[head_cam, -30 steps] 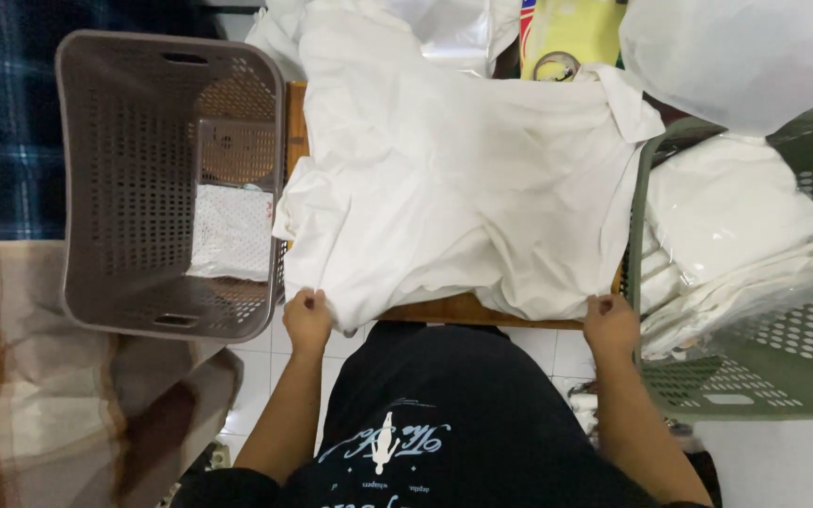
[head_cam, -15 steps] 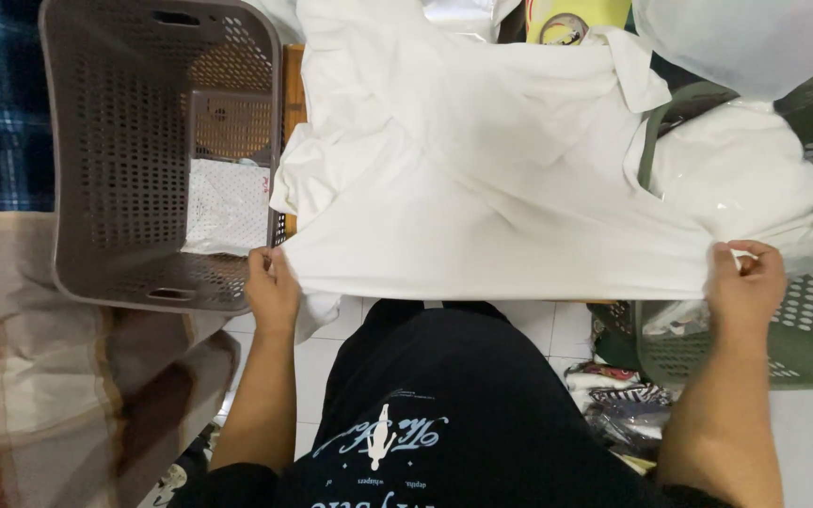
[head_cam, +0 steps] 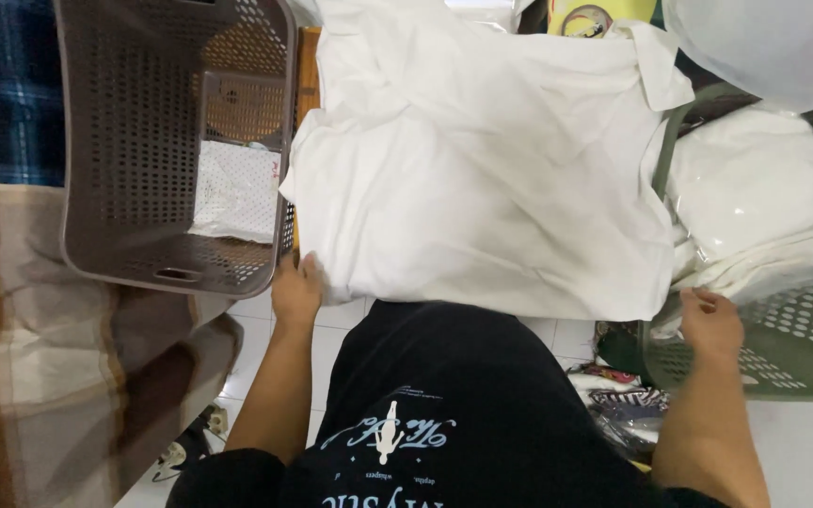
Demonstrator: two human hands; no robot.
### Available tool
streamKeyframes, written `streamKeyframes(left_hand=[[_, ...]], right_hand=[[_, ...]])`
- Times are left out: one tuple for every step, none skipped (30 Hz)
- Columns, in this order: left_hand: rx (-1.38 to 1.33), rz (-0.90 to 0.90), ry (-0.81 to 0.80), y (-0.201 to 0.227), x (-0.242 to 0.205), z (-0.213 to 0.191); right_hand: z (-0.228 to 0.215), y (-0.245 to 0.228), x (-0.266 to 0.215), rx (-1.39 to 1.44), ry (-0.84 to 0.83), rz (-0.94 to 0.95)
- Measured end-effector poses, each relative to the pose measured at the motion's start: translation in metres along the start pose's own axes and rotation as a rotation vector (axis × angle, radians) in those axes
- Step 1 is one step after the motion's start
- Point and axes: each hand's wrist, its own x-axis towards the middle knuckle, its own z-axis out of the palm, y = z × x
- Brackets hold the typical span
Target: A person is neatly folding a white shirt on a low wooden table.
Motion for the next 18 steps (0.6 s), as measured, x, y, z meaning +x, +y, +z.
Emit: streamKeyframes(left_hand=[[0.001,-0.007,0.006,0.002,0.009,0.007],[0.039,0.025,0.004,0.003,0.018,0.013],[0.077,0.056,0.001,0.004,0.026,0.020],[0.079,0.053,-0.001,0.014,0.032,0.013],[-0.017,-0.030,-0.043,0.025,0.038,0.006],[-0.114,-0.110,-0.088,0.037,0.044,0.001],[-0.114,-0.111,-0.092,0.031,0.049,0.000],[-0.135,-0.106,-0.141,0.028,0.057,0.000],[-0.156,-0.101,-0.190,0.026,0.065,0.000],[-0.157,-0.093,-0.195,0.033,0.061,-0.012],[-0.391,-0.152,-0.185,0.040,0.056,-0.023],[-0.620,-0.211,-0.179,0.045,0.051,-0.035],[-0.617,-0.204,-0.189,0.046,0.047,-0.041],[-0.714,-0.243,-0.201,0.047,0.044,-0.048],[-0.812,-0.284,-0.213,0.048,0.041,-0.055],[-0.812,-0.277,-0.220,0.050,0.040,-0.059],[-0.690,-0.331,-0.309,0.053,0.039,-0.064],[-0.564,-0.386,-0.396,0.054,0.037,-0.068]], right_hand=[[0.006,0.001,0.005,0.000,-0.005,-0.008],[0.011,0.002,0.008,0.102,-0.106,0.019],[0.017,0.004,0.011,0.204,-0.208,0.045],[0.017,-0.001,0.007,0.201,-0.211,0.045],[0.017,-0.006,0.003,0.233,-0.197,0.047],[0.015,-0.010,-0.001,0.263,-0.180,0.051],[0.018,-0.004,0.001,0.260,-0.180,0.053],[0.019,0.000,0.005,0.472,-0.131,0.093],[0.020,0.005,0.009,0.684,-0.082,0.130],[0.014,-0.002,0.007,0.686,-0.073,0.134],[0.009,-0.009,0.004,0.801,-0.109,0.182],[0.004,-0.014,-0.001,0.917,-0.143,0.235],[0.006,-0.017,-0.001,0.920,-0.133,0.244],[0.008,-0.019,-0.001,0.728,-0.236,0.300],[0.011,-0.022,-0.001,0.535,-0.339,0.352],[0.026,0.002,0.011,0.540,-0.332,0.357],[0.041,0.026,0.023,0.426,-0.281,0.260],[0.056,0.052,0.034,0.310,-0.234,0.164]])
